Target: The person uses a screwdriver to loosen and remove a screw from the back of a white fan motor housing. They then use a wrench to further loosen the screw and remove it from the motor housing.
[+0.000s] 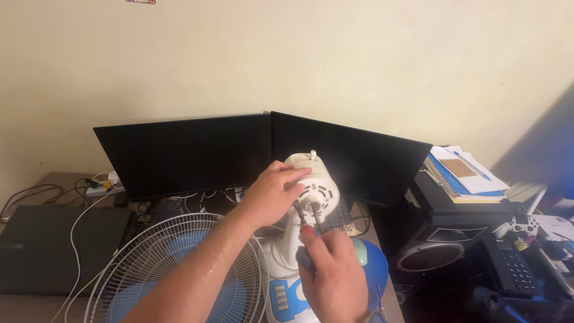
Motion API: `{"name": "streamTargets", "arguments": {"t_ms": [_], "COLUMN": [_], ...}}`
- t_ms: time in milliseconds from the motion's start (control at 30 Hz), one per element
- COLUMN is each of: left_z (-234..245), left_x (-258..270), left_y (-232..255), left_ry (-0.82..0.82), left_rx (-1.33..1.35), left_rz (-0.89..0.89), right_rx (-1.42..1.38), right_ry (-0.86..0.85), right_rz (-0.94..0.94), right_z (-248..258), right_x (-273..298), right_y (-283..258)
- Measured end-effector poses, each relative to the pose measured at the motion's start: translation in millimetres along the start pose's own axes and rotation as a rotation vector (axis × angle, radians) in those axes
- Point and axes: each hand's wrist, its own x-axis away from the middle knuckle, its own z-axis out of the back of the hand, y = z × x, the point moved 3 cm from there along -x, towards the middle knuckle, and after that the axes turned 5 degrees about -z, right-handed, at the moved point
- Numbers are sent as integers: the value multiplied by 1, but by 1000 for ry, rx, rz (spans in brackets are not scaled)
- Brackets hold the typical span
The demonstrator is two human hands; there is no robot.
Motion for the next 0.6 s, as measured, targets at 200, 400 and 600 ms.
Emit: {"name": "streamTargets", "arguments": {"t_ms": [200,400,600], "left_z": [1,-48,-70], "left_x": [24,68,60], "left_y": [-10,-32,-28], "left_ry": [183,80,49], "left_rx": [48,821,1317], "left_rz": [-37,663,707], "right_rx": [60,80,84], "right_ry": [17,-97,-111], "right_rz": [256,338,365], "right_z": [13,16,19], "right_x": [-10,-13,-14], "right_y": [-3,-3,-2]}}
